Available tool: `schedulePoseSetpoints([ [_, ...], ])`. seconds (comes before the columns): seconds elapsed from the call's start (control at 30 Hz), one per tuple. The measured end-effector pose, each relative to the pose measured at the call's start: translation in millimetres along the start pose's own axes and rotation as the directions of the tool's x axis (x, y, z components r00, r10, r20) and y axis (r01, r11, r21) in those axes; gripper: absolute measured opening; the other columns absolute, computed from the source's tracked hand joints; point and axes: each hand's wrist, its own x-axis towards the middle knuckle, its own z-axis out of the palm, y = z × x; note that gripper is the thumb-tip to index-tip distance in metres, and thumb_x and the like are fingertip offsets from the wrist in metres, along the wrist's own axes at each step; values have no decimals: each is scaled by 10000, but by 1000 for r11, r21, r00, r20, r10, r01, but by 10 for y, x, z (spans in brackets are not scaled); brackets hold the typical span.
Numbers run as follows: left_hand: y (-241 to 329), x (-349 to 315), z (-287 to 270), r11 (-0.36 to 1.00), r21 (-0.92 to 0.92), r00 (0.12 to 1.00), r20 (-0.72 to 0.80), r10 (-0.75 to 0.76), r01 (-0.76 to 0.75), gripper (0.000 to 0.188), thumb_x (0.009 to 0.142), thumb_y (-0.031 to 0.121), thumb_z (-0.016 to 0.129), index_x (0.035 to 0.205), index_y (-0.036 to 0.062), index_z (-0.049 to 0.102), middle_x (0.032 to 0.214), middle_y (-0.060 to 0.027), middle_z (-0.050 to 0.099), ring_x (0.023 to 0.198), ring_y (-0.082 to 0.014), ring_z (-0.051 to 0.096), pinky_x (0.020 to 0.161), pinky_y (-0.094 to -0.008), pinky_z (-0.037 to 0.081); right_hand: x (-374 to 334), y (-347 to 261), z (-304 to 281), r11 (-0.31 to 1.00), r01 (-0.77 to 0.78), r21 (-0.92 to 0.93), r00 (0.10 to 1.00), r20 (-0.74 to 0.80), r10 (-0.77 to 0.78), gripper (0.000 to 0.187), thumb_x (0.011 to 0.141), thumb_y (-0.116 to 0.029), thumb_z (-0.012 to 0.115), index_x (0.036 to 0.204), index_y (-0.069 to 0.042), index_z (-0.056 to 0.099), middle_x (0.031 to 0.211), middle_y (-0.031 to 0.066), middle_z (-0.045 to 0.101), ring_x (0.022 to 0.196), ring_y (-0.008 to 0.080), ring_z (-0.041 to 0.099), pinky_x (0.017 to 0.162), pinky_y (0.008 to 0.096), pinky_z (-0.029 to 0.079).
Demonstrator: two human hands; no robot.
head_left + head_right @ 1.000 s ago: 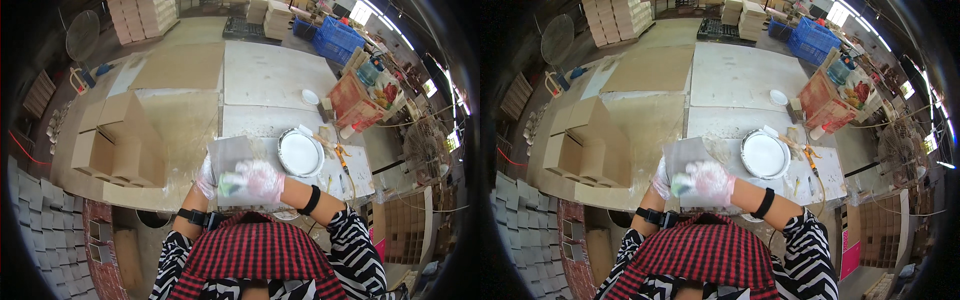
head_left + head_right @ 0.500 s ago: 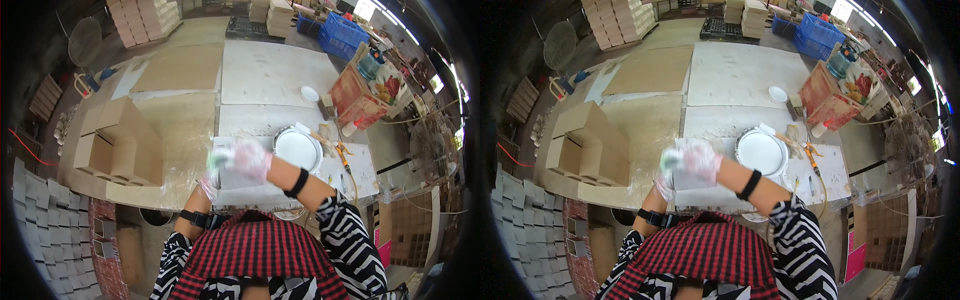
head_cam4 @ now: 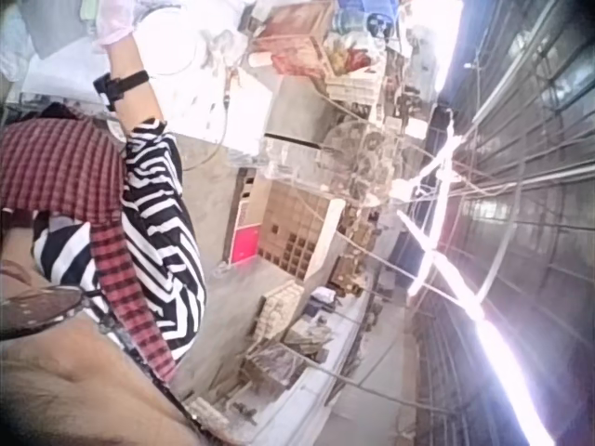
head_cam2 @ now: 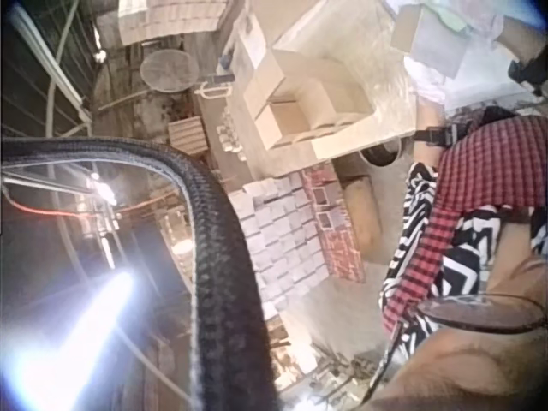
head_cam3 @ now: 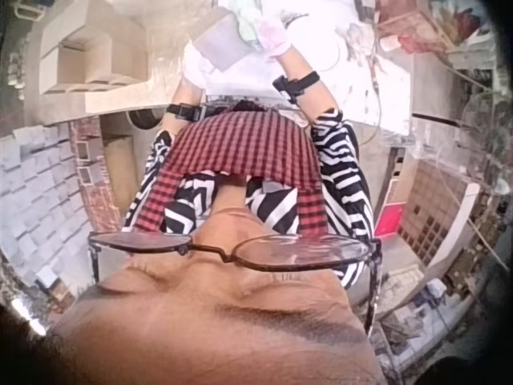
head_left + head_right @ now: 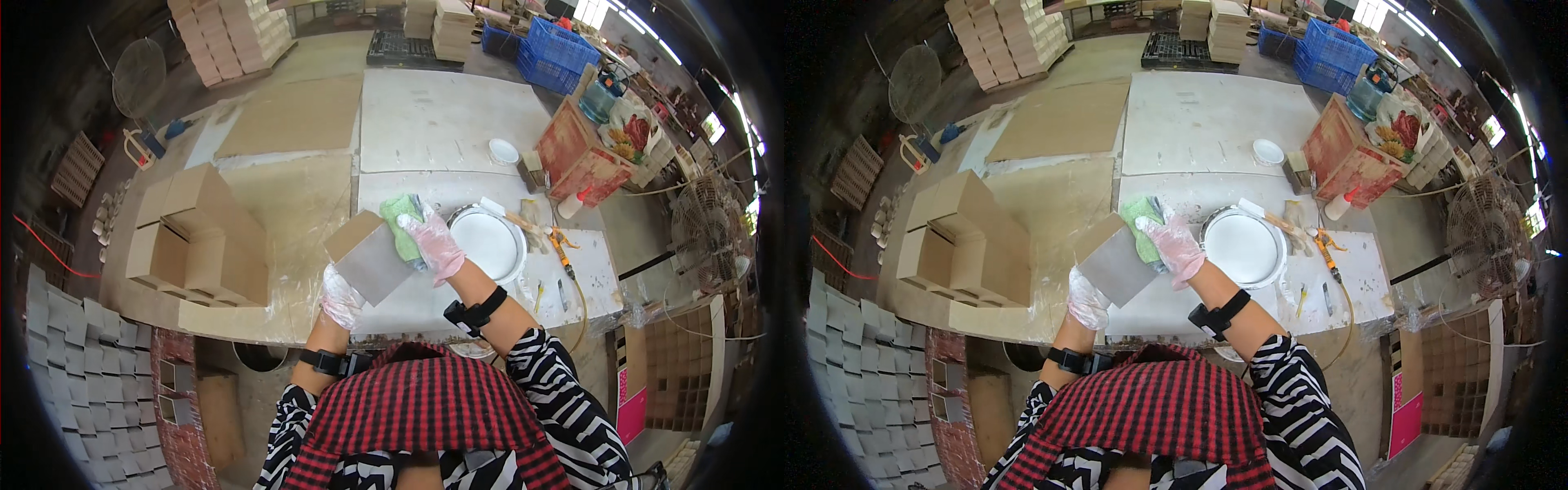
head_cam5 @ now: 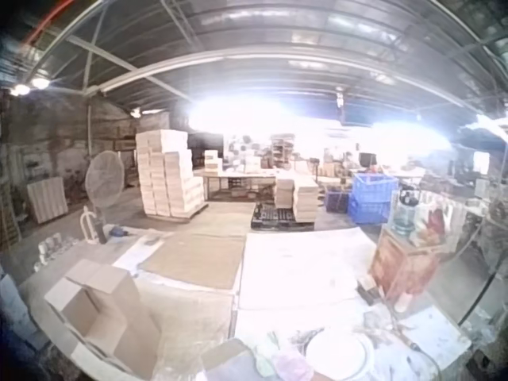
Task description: The person applies white liquid finish to wooden boxes using a cloth, then places each finished box on a nearby table.
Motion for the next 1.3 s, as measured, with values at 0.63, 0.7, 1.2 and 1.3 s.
schedulePoseSetpoints([
  [0.63,213,-217,-7,984,176,965,249,-79,35,340,933,227,446,1179,2,511,1088,-136,598,959,-238,604,831,-345,508,-480,-120,-218,990,46,-137,959,283,-6,479,833,-197,615,1246,-7,466,1186,99,561,1064,184,539,910,294,425],
  [0.7,213,-198,81,989,42,954,260,-146,140,346,933,237,458,1180,0,510,1090,-131,596,958,-229,602,838,-335,503,-478,-102,-306,930,40,-366,971,233,50,447,818,-189,627,1203,0,501,1172,109,568,1040,184,554,895,295,439],
  [1.2,264,-163,515,273,719,752,659,22,-639,436,849,288,597,1181,23,498,1119,-108,582,1024,-224,572,897,-349,458,-185,-589,-23,-256,863,-436,363,887,-286,456,692,-173,635,1129,-285,570,1067,-1,556,925,201,576,737,330,500],
  [1.3,132,-23,164,934,355,877,459,-139,-37,421,879,261,555,1219,28,473,1129,-108,579,1034,-229,569,906,-362,458,-116,-592,80,-103,681,-725,713,689,-132,432,714,-128,579,1115,-288,575,1123,-27,532,966,186,559,738,282,503],
])
